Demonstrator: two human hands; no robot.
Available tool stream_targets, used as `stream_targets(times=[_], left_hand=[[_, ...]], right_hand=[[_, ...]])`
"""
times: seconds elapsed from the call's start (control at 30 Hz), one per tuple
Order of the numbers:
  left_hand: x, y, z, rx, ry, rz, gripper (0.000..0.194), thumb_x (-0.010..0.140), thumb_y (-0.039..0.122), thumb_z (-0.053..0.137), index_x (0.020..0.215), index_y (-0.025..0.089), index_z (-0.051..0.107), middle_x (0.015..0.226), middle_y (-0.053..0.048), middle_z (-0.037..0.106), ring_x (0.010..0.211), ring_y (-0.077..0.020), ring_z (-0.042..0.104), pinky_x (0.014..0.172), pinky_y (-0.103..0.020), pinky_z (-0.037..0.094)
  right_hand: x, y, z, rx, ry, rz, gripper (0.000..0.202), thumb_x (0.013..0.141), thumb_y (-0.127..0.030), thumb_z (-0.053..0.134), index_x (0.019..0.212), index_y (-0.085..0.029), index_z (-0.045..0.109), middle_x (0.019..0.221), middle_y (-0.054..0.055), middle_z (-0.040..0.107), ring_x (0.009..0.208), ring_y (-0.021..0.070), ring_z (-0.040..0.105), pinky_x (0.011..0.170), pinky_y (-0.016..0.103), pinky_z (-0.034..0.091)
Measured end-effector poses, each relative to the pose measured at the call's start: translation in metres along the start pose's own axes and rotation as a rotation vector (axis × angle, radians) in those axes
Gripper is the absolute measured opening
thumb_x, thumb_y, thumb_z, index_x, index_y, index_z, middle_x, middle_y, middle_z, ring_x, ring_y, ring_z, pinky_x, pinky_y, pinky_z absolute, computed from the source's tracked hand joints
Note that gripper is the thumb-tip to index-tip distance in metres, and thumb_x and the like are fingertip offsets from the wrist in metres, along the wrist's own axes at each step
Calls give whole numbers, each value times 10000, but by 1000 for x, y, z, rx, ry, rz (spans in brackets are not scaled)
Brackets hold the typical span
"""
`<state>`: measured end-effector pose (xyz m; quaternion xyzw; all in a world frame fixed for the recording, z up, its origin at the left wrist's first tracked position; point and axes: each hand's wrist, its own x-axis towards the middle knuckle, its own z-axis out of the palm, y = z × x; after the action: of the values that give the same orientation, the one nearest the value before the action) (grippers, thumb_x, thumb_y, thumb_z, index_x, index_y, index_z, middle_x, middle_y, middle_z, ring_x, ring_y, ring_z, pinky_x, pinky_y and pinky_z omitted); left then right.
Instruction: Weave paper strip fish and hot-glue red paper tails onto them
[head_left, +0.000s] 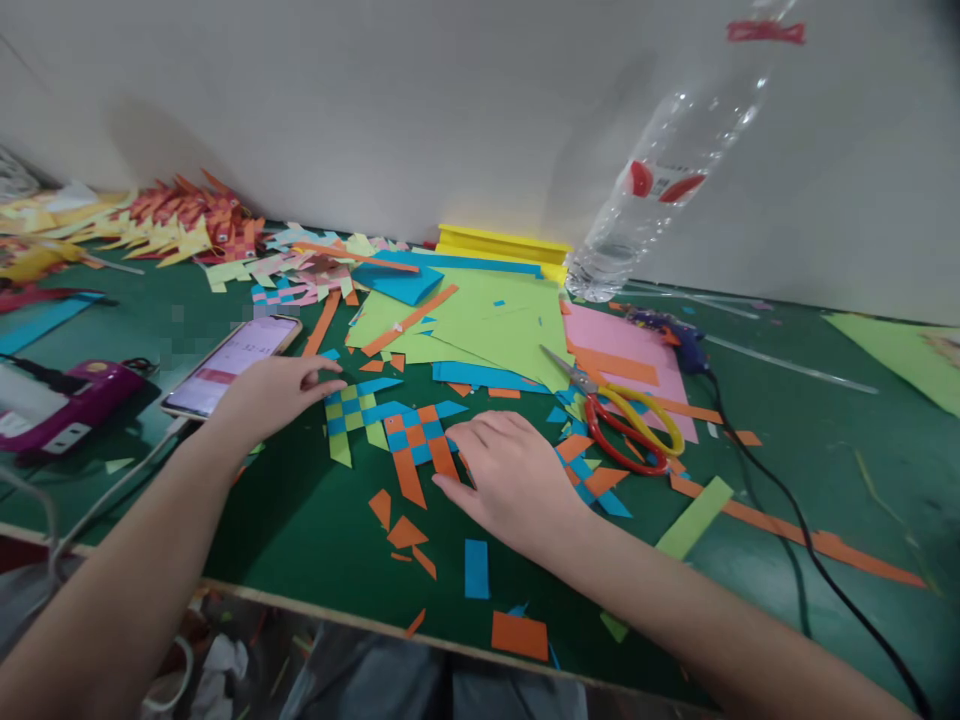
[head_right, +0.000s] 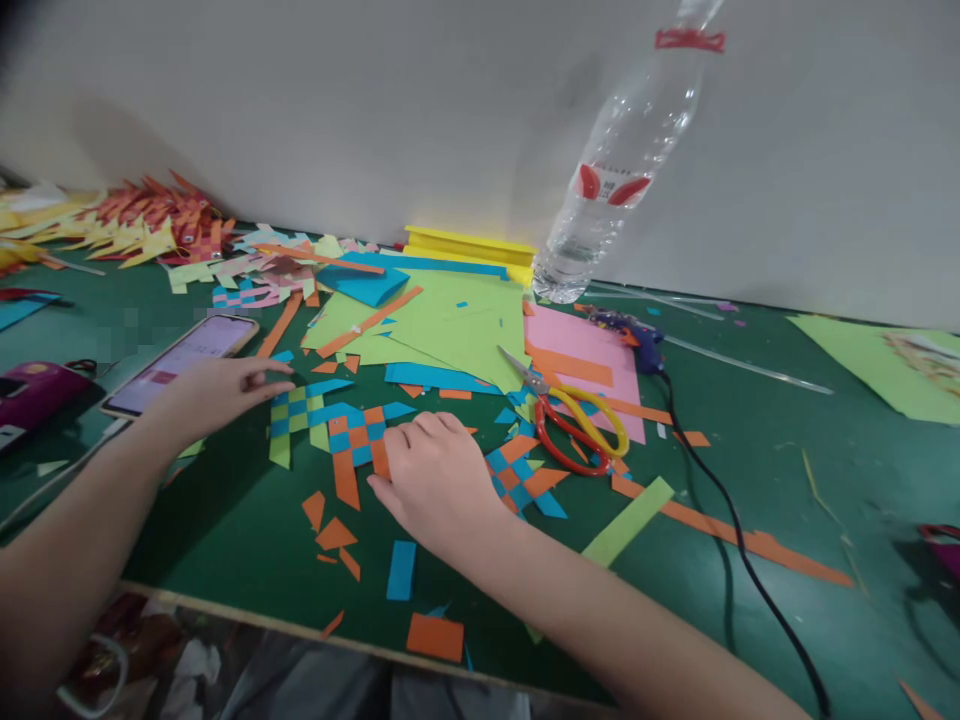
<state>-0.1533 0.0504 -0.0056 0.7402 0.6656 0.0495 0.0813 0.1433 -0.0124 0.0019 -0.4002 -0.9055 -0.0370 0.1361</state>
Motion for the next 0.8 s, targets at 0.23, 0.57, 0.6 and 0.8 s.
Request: stream_targets(times=[0.23, 0.57, 0.6, 0.8], left_hand=[[1, 0, 2, -29, -6, -13, 501, 854, 606, 428, 1102, 231, 649, 696, -23, 623, 654, -205, 570, 575, -284, 331], [1, -1, 3, -31, 19, 27, 421, 853, 574, 474, 1015, 225, 643, 671, -18, 616, 629, -182, 563, 540, -265, 320], [1, -1, 3, -32, 22, 33, 419, 854, 576, 476, 1012, 225, 642, 670, -17, 614, 627, -180, 562, 537, -263, 320], [2, -2, 5, -28, 24, 42, 416, 859, 574, 474, 1024, 231, 642, 685, -20, 617, 628, -178, 561, 536, -262, 323]], right_hand=[[-5, -3, 19, 70, 111, -4, 208, 864, -305, 592, 974, -136, 642, 988, 115, 693, 934, 242, 602, 794, 377, 469], [-8, 2, 25, 52, 261, -73, 150, 875, -238, 554, 909, -135, 657, 896, 83, 714, 862, 204, 626, 787, 352, 479], [-8, 2, 25, 13, 272, -110, 147, 885, -218, 540, 885, -138, 663, 868, 75, 716, 841, 194, 631, 778, 344, 480], [-10, 3, 24, -197, 325, -292, 179, 872, -97, 528, 791, -146, 680, 803, 67, 719, 808, 174, 643, 735, 326, 488]])
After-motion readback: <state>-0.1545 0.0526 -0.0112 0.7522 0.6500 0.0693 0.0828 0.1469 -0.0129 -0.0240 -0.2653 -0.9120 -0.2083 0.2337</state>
